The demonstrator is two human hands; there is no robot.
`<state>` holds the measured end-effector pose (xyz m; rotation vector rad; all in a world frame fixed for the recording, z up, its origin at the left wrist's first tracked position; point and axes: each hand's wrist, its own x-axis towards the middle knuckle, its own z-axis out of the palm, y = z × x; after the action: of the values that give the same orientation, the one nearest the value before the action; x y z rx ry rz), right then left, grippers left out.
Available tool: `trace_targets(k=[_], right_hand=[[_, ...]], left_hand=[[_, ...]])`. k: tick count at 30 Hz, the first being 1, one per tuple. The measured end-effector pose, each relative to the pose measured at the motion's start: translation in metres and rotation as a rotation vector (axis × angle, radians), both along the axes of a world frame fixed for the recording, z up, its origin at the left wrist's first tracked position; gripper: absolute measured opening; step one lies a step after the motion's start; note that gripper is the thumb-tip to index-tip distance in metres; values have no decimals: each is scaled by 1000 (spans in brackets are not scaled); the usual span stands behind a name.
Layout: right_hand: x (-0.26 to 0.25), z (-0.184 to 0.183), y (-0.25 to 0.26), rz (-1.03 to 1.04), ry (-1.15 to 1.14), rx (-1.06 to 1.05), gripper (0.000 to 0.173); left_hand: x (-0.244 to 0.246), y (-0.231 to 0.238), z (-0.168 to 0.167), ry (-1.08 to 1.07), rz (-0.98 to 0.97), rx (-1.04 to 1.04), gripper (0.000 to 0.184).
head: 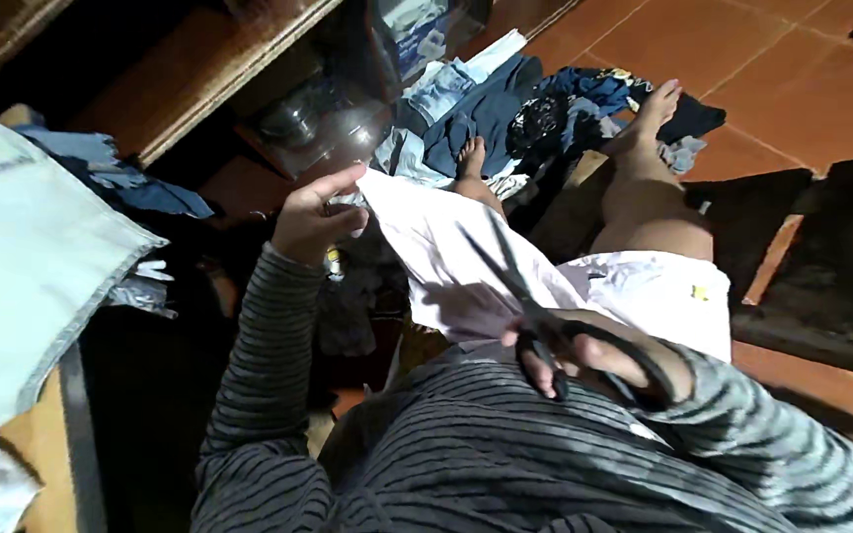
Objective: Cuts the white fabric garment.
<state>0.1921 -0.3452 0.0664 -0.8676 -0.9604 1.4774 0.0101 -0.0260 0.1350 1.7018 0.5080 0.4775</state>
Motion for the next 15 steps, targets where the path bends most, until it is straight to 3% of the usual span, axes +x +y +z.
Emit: trace_targets(k=[7,15], right_hand=[[-13,-9,32,54,29,28,63],[-14,-14,26,33,81,20,59]], left_hand=[[8,0,-15,-13,187,298,42],[15,-5,-13,-70,114,231,46]])
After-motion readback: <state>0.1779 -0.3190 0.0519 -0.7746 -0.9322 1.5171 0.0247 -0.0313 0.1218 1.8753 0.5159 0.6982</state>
